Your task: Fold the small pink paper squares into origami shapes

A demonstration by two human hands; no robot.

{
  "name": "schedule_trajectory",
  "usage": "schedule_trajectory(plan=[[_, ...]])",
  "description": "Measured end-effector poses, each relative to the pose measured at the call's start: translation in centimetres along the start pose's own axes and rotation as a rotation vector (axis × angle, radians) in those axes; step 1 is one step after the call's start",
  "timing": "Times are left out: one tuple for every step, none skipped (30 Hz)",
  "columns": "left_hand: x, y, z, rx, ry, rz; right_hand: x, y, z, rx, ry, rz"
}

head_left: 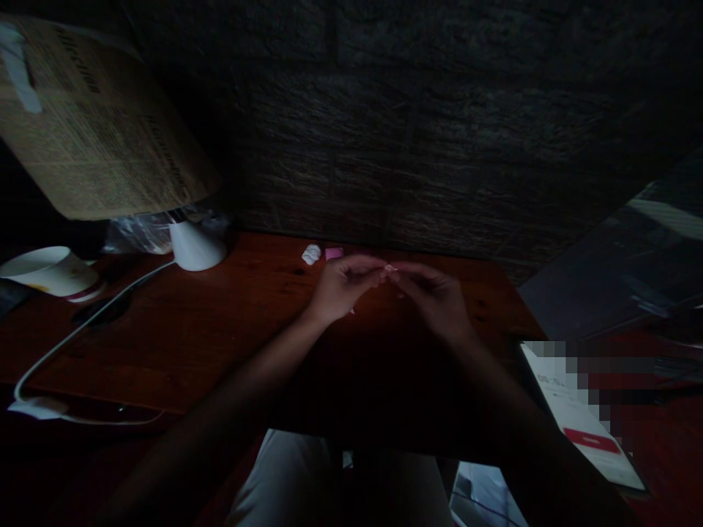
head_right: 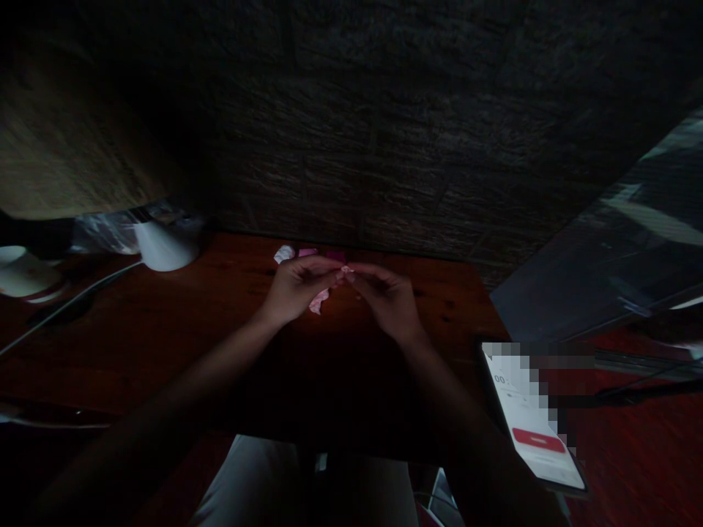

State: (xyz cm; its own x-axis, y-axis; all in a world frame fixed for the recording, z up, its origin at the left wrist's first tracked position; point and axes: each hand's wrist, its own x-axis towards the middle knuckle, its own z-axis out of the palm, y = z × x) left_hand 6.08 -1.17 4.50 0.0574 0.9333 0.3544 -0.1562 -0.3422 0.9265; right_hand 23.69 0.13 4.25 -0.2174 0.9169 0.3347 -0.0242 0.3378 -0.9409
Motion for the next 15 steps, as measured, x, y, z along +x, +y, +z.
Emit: schedule_trajectory(plan=[[0.0,0.02,0.03,-0.008,0.011,-0.004,0.0,-0.03,0.0,0.007,0.002,-0.001],[-0.02,0.05,0.06,-0.009,0.024,-0.01,0.0,-0.04,-0.01,0.014,0.009,-0.002],[-0.05,0.1,0.08,-0.001,0.04,-0.015,0.0,-0.04,-0.02,0.018,0.022,-0.001],[-0.08,0.15,0.1,0.018,0.049,-0.02,0.0,-0.02,-0.04,0.015,0.036,0.002],[-0.12,0.19,0.12,0.041,0.054,-0.022,0.0,0.0,-0.07,0.008,0.05,0.005],[-0.16,0.22,0.12,0.058,0.055,-0.019,0.0,0.02,-0.09,-0.002,0.062,0.007],[-0.2,0.23,0.12,0.069,0.052,-0.014,0.0,0.04,-0.1,-0.011,0.068,0.006],[-0.23,0.23,0.11,0.076,0.043,-0.006,-0.01,0.04,-0.11,-0.018,0.07,0.001],[-0.26,0.22,0.1,0.081,0.035,0.003,-0.03,0.02,-0.1,-0.021,0.071,-0.006],[-0.28,0.2,0.09,0.087,0.028,0.013,-0.05,-0.01,-0.08,-0.023,0.072,-0.013],[-0.29,0.18,0.08,0.095,0.025,0.024,-0.08,-0.05,-0.05,-0.025,0.073,-0.019],[-0.3,0.16,0.07,0.107,0.022,0.035,-0.11,-0.09,-0.01,-0.03,0.075,-0.022],[-0.31,0.14,0.05,0.121,0.023,0.046,-0.15,-0.14,0.04,-0.036,0.079,-0.025],[-0.32,0.13,0.04,0.133,0.028,0.058,-0.19,-0.18,0.08,-0.042,0.082,-0.028],[-0.33,0.1,0.02,0.146,0.031,0.069,-0.24,-0.2,0.13,-0.048,0.084,-0.032]])
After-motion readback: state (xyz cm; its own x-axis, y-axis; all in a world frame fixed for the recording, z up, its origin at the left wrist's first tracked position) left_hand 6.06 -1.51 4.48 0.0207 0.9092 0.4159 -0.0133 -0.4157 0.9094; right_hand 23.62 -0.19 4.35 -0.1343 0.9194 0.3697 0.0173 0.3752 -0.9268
